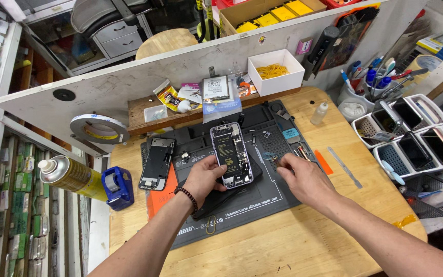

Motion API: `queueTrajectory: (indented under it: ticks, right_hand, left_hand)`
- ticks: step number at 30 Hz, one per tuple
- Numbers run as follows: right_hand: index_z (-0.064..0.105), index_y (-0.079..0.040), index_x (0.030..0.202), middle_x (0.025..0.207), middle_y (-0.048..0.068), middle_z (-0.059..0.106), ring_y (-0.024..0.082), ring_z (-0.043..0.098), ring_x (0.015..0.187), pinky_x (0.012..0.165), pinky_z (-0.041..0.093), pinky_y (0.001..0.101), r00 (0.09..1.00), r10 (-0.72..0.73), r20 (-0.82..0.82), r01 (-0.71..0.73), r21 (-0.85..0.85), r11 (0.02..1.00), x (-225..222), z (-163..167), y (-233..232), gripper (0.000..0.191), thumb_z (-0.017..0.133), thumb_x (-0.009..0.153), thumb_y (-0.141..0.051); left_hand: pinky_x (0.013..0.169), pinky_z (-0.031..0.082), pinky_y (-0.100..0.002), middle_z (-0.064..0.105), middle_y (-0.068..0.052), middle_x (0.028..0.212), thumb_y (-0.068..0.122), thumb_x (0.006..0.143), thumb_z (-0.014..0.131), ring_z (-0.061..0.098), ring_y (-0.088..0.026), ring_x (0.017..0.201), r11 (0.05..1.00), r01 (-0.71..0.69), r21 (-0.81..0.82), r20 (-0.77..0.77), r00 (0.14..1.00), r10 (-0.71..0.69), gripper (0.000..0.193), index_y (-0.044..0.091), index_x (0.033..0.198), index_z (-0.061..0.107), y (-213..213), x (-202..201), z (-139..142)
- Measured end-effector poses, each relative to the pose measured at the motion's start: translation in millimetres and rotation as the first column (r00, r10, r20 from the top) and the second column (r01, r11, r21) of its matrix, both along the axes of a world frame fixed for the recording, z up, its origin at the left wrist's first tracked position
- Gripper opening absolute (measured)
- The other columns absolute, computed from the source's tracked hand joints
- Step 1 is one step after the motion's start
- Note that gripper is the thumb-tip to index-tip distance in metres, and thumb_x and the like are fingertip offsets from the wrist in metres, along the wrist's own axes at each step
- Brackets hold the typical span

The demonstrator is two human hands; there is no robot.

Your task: The person disassembles a smartphone on a workbench, removing screws and internal components using a screwdriver and tweezers. They carefully lift and set aside parts such as the battery and circuit boards, then reposition the phone to access different areas.

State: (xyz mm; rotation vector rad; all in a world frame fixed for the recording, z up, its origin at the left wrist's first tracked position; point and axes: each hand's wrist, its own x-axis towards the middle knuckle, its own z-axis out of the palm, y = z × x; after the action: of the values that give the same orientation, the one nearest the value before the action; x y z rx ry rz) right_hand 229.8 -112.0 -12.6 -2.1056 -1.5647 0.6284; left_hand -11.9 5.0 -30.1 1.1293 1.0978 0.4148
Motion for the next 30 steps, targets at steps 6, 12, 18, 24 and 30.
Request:
queueTrajectory:
  ticks: [6, 12, 18, 24, 30]
  right_hand:
    - [0.058, -0.008, 0.108, 0.078, 0.009, 0.078, 0.021, 0.077, 0.072, 0.066, 0.058, 0.0367, 0.985, -0.039, -0.166, 0.054, 0.086, 0.995, -11, 14, -6, 0.017, 0.053, 0.102, -0.023]
    - [0.057, -0.009, 0.112, 0.080, 0.008, 0.078, 0.019, 0.079, 0.077, 0.068, 0.060, 0.0355, 0.980, -0.052, -0.192, 0.073, 0.106, 0.992, -22, 18, -7, 0.018, 0.054, 0.101, -0.023]
    - [0.057, -0.011, 0.117, 0.087, 0.005, 0.076, 0.014, 0.077, 0.074, 0.069, 0.061, 0.0301, 0.923, -0.100, -0.372, 0.137, 0.075, 0.988, -33, 21, -1, 0.020, 0.055, 0.098, -0.017]
    - [0.060, -0.004, 0.106, 0.082, 0.006, 0.078, 0.013, 0.070, 0.071, 0.066, 0.056, 0.0292, 0.916, -0.104, -0.388, 0.152, 0.094, 0.984, -37, 27, 7, 0.018, 0.066, 0.097, -0.018]
    - [0.061, -0.003, 0.105, 0.086, 0.007, 0.077, 0.010, 0.074, 0.078, 0.069, 0.060, 0.0264, 0.873, -0.031, -0.488, 0.107, 0.129, 0.986, -47, 25, 16, 0.016, 0.067, 0.095, -0.014]
  left_hand:
    - [0.065, 0.059, -0.027, 0.075, -0.004, 0.104, 0.012, 0.100, 0.056, 0.069, -0.011, 0.086, 1.000, 0.019, 0.023, 0.006, 1.000, -0.019, 0.021, 0.005, 0.117, 0.067, 1, 0, -5]
    - [0.066, 0.059, -0.027, 0.075, -0.003, 0.107, 0.011, 0.100, 0.055, 0.069, -0.011, 0.087, 0.998, 0.030, 0.048, 0.020, 0.999, -0.031, 0.022, 0.005, 0.117, 0.067, -3, -1, -4]
    - [0.070, 0.061, -0.026, 0.075, -0.002, 0.110, 0.012, 0.100, 0.055, 0.069, -0.009, 0.090, 0.998, 0.035, 0.052, -0.017, 0.999, -0.034, 0.023, 0.006, 0.119, 0.067, -5, 0, 4]
    - [0.071, 0.061, -0.025, 0.075, -0.003, 0.110, 0.012, 0.100, 0.057, 0.069, -0.009, 0.090, 0.998, 0.036, 0.056, -0.001, 0.999, -0.036, 0.023, 0.005, 0.119, 0.068, -6, -1, 2]
    - [0.069, 0.060, -0.025, 0.077, -0.003, 0.105, 0.012, 0.096, 0.064, 0.070, -0.009, 0.085, 0.996, 0.019, 0.083, 0.017, 1.000, -0.021, 0.023, 0.005, 0.116, 0.072, -4, -2, -10]
